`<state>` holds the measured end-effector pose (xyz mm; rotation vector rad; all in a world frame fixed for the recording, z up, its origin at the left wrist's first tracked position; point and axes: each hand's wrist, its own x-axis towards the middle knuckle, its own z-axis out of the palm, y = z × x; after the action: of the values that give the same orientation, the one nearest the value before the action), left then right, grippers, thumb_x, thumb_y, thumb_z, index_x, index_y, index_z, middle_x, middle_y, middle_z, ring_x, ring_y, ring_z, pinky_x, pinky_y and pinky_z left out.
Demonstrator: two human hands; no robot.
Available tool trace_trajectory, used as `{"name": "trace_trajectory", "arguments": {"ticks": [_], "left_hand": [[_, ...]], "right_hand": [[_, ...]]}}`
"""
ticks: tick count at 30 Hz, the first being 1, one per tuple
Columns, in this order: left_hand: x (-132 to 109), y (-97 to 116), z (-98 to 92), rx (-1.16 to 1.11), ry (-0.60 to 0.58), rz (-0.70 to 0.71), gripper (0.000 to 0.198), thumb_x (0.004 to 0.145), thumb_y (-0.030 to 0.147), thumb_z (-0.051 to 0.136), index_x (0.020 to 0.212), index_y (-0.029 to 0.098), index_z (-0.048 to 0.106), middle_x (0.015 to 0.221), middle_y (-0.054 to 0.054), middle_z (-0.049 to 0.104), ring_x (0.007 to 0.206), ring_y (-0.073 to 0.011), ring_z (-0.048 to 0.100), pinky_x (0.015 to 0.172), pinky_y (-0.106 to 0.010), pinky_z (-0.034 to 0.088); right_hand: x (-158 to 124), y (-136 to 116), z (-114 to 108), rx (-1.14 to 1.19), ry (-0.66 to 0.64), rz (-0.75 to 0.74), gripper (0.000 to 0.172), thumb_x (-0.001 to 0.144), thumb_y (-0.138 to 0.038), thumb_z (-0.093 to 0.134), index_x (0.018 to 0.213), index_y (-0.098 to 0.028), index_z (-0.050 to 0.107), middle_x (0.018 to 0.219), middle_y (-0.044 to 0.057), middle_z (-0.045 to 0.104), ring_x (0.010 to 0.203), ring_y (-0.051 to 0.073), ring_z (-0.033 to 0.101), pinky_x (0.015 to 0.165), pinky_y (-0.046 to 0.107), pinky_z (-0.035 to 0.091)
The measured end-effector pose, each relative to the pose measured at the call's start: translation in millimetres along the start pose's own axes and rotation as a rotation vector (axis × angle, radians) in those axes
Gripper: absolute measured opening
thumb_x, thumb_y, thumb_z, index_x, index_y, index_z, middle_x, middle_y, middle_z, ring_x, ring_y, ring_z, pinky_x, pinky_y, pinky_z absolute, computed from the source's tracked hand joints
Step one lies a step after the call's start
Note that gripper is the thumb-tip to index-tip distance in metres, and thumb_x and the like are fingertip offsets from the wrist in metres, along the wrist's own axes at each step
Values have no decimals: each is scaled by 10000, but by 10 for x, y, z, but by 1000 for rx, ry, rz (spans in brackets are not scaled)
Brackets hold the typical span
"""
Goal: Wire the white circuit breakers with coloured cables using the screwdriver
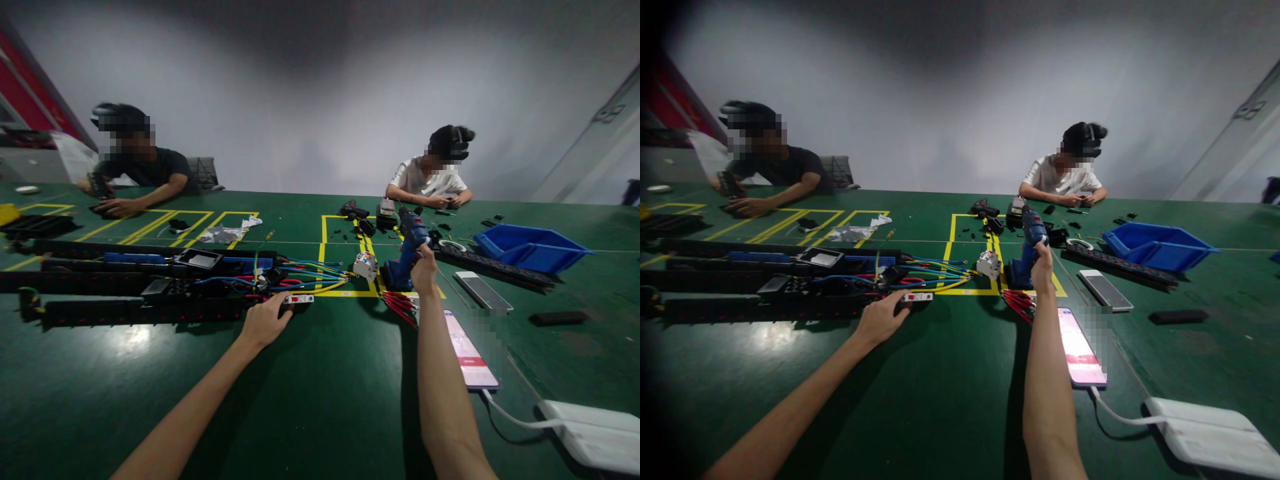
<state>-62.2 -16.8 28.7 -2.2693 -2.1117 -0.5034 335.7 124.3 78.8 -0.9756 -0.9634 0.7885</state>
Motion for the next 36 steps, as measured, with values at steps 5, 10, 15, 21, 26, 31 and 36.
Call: {"name": "trace_trajectory", "arguments": {"ticks": [5,10,15,21,26,31,36], "left_hand": [[-4,-18,19,-50,-4,8,431,920,492,462,1295,305,563,1255,-19,652,1000,-266,670,870,-349,502],[5,-51,37,-75,-11,10,420,934,513,438,1288,326,569,1257,-4,652,1006,-257,669,857,-337,502],[28,-86,43,-141,-18,8,414,934,517,444,1281,339,583,1251,11,655,1034,-247,660,859,-327,504],[70,-159,59,-265,-19,31,383,914,497,500,1246,346,616,1253,27,654,1064,-226,651,893,-320,504],[72,-174,58,-299,-26,31,363,906,464,527,1232,341,631,1255,27,653,1089,-217,640,927,-315,495],[63,-161,43,-290,-39,22,373,906,464,527,1244,340,625,1252,23,656,1085,-223,640,939,-326,490],[64,-155,42,-288,-37,21,386,904,490,520,1238,332,632,1245,9,660,1075,-228,645,938,-333,489]], "right_hand": [[53,79,-56,-11,-44,24,525,501,-372,793,974,-193,648,899,31,680,785,197,625,705,320,499],[201,261,34,-57,115,15,393,492,-323,813,807,-145,663,716,26,648,657,185,568,614,319,463],[250,330,197,-12,247,-75,396,496,-315,802,816,-134,654,706,14,633,663,177,562,655,330,468],[283,89,435,102,319,-245,505,541,-309,777,997,-180,602,877,12,655,816,194,623,796,368,512],[204,-413,515,166,358,-351,392,588,-316,779,919,-191,611,902,3,656,883,194,633,905,387,507],[-72,-1051,562,337,355,-498,491,599,-227,796,1042,-185,589,869,-24,626,846,176,637,954,413,502],[-444,-1595,629,297,313,-595,223,668,-194,745,811,-215,576,783,-45,563,795,150,628,960,394,504]]}}
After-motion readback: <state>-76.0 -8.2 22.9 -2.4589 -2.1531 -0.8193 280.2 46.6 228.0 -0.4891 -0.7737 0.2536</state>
